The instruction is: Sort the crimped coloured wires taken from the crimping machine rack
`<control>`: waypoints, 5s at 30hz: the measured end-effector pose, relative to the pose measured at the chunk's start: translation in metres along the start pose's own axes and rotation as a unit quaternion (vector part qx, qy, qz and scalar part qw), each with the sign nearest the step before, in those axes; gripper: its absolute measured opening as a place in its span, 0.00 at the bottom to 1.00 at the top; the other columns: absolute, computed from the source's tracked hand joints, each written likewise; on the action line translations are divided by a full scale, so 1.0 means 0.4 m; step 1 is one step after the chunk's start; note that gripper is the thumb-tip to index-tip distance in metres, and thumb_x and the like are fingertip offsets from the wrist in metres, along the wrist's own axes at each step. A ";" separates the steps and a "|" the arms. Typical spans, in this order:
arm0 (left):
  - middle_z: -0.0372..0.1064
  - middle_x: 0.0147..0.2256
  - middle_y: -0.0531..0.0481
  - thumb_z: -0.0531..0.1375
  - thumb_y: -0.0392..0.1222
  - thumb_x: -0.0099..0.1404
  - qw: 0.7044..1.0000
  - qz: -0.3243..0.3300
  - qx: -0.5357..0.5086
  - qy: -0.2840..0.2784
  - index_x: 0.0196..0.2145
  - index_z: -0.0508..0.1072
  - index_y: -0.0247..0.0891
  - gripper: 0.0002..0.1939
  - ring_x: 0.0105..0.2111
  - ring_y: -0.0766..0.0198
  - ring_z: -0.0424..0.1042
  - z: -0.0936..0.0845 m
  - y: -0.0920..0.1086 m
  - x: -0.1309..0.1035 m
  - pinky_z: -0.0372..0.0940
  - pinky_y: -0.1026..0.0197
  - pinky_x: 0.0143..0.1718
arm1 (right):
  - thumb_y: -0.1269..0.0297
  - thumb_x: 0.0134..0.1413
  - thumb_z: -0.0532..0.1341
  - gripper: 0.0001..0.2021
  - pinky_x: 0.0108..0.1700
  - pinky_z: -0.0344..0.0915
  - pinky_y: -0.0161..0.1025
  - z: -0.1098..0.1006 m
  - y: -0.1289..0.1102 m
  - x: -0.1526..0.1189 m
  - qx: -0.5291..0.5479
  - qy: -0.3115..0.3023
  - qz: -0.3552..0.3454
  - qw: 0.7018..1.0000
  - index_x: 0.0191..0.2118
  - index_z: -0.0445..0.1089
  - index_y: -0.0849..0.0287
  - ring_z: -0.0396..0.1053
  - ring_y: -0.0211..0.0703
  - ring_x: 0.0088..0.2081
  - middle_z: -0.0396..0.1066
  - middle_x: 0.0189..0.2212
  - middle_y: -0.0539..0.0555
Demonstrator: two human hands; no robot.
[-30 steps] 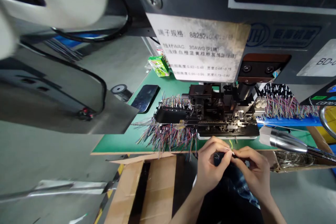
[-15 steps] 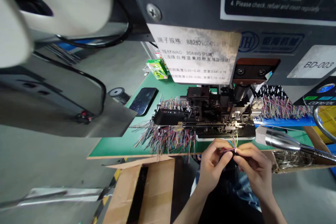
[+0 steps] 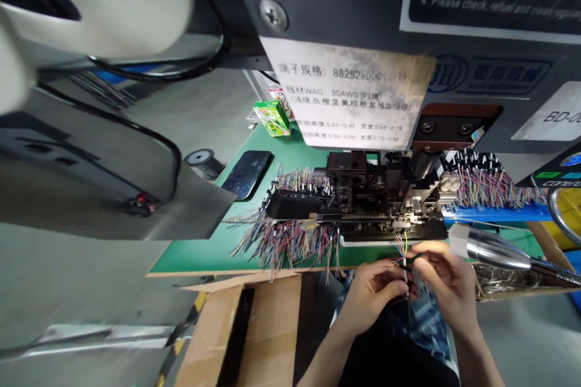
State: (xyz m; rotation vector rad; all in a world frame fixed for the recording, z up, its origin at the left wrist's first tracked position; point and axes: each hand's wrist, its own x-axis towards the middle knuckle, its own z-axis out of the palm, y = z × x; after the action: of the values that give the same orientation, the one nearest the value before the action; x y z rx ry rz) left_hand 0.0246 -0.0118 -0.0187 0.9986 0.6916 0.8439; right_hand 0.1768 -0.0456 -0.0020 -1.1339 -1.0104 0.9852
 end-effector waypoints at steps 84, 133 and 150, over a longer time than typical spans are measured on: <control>0.82 0.29 0.47 0.73 0.44 0.64 0.993 0.088 0.014 0.083 0.31 0.84 0.36 0.09 0.30 0.58 0.82 0.002 0.009 0.034 0.77 0.63 0.36 | 0.57 0.64 0.70 0.08 0.27 0.76 0.40 0.040 0.020 0.065 -0.099 0.052 -0.035 0.993 0.41 0.83 0.55 0.79 0.48 0.29 0.85 0.34 0.56; 0.83 0.31 0.44 0.72 0.51 0.66 0.995 0.075 0.034 0.061 0.33 0.85 0.36 0.14 0.30 0.57 0.82 -0.012 0.028 0.026 0.78 0.60 0.36 | 0.59 0.64 0.70 0.05 0.20 0.67 0.37 0.069 -0.033 0.072 -0.056 0.038 0.032 0.997 0.39 0.82 0.54 0.67 0.40 0.18 0.80 0.25 0.51; 0.84 0.33 0.43 0.75 0.57 0.60 1.000 0.013 -0.014 0.005 0.34 0.87 0.38 0.18 0.27 0.56 0.82 -0.046 0.010 -0.011 0.78 0.56 0.32 | 0.68 0.64 0.68 0.05 0.32 0.74 0.38 0.014 -0.062 0.085 -0.200 -0.071 -0.167 0.963 0.35 0.81 0.52 0.78 0.46 0.35 0.80 0.35 0.54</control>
State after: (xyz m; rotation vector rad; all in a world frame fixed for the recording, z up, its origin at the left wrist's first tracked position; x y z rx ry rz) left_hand 0.0061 -0.0063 -0.0216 0.9806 0.6754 0.8791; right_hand 0.1822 -0.0155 0.0273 -1.1758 -1.5102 0.6114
